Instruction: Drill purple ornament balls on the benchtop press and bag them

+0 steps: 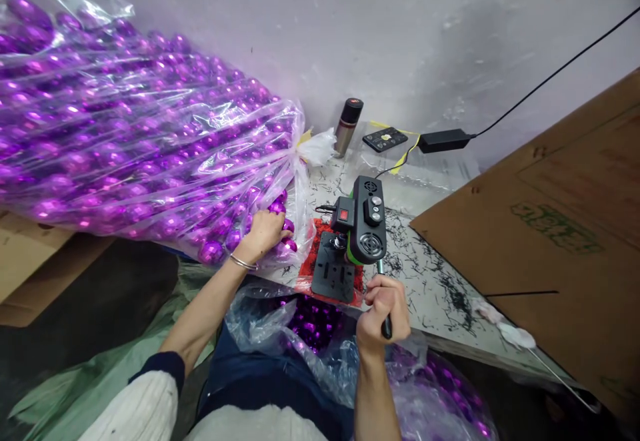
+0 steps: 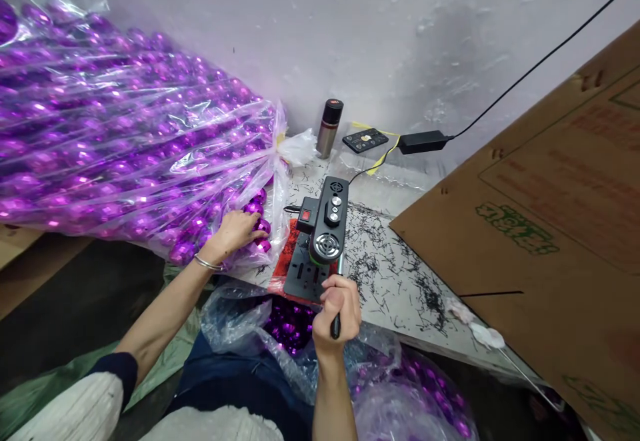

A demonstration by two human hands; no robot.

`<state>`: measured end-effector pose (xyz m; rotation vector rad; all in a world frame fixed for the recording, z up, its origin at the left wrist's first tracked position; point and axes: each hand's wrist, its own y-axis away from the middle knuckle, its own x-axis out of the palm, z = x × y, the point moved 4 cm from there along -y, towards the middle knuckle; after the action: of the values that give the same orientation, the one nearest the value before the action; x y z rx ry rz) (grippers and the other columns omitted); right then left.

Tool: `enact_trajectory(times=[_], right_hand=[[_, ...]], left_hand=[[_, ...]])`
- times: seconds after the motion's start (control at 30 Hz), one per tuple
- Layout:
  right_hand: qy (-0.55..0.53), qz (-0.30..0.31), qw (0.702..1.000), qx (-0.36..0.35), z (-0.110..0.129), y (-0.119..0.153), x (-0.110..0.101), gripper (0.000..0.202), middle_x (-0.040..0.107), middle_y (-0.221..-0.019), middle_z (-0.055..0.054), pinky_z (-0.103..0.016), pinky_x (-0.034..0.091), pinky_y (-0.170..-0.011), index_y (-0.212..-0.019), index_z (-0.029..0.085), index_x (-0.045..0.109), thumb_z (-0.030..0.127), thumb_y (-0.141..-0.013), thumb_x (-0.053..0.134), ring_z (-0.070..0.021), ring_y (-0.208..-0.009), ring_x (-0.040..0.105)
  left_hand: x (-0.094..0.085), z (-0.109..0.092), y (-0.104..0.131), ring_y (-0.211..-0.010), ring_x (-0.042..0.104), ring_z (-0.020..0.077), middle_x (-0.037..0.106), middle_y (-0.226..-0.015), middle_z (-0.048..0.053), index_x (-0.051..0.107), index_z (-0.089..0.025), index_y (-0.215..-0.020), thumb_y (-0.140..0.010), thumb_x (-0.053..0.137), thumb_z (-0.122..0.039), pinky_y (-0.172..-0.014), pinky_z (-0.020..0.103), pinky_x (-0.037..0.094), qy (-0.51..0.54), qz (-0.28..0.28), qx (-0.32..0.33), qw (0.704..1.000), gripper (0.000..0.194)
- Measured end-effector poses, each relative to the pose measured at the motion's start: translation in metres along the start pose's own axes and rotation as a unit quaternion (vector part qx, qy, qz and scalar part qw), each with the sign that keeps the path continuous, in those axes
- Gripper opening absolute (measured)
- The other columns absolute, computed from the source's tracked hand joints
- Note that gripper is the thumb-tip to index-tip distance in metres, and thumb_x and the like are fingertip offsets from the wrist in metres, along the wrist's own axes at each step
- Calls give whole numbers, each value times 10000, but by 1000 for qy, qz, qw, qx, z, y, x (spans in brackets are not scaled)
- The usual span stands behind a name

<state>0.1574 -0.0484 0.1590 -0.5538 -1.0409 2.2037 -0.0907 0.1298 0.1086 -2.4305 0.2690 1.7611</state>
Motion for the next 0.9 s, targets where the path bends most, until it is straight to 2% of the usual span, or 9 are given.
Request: enact_trajectory(times=[0.1,0.2,0.27,0.4,0.47,0.53,0.7,0.8,0.9], right_hand=[[-3,3,1000,8,-2,3,0,404,624,-721,19,-313,491,-667,-725,241,575,232,-1122,503,-155,-712,662],[2,5,1000,19,-4,5,-1,404,616,-724,14,-318,495,-675,-729,243,580,236,-1124,496,-164,-725,667],[5,8,1000,18,-4,6,-1,408,618,-724,12,-317,493,-667,-727,243,578,244,-1126,494,-165,-723,668],[6,6,1000,13,-4,6,-1,399,629,-729,13,-315,496,-666,-732,240,578,234,-1123,501,-161,-721,675],[5,5,1000,13,-3,5,-1,394,631,-729,14,-314,499,-670,-735,238,579,221,-1121,501,-159,-721,678],[5,6,1000,12,-3,5,-1,396,635,-732,12,-316,505,-672,-732,238,580,220,-1119,500,-158,-718,676],[15,11,1000,19,-1,4,-1,397,622,-718,9,-322,517,-668,-730,245,575,232,-1117,488,-166,-722,675],[21,15,1000,17,0,3,-1,384,626,-721,8,-320,518,-662,-742,248,578,235,-1115,489,-168,-728,674],[29,26,999,6,0,2,-1,385,627,-721,10,-319,522,-671,-748,252,571,237,-1121,474,-166,-732,677]], left_hand=[[8,6,-6,-1008,815,403,805,-892,111,754,-205,-1182,-900,892,-434,-941,437,595,-1,54,13,998,388],[5,8,-2,-1085,803,363,829,-1078,103,719,-236,-1350,-909,853,-435,-984,438,604,105,16,33,994,502],[-3,9,4,-1165,782,344,802,-1276,121,672,-245,-1463,-916,828,-463,-1028,466,619,233,-12,40,972,609],[-22,6,28,-1056,792,271,773,-1312,117,592,-260,-1588,-925,792,-547,-880,395,678,514,-4,22,858,749],[-25,0,47,-945,786,236,785,-1236,109,605,-266,-1582,-948,751,-577,-766,344,672,598,12,12,802,721],[-20,-9,67,-874,775,222,789,-1190,111,624,-264,-1568,-978,704,-594,-701,330,660,633,26,-2,774,681],[28,-42,110,-1020,797,246,795,-1246,101,596,-247,-1523,-990,723,-541,-841,359,689,615,31,-35,787,621],[62,-64,118,-1117,792,259,797,-1264,83,604,-248,-1438,-948,782,-472,-1000,416,677,550,12,-8,835,567],[84,-77,111,-1199,789,305,781,-1340,112,584,-240,-1476,-941,801,-416,-1100,497,642,450,-23,31,892,604]])
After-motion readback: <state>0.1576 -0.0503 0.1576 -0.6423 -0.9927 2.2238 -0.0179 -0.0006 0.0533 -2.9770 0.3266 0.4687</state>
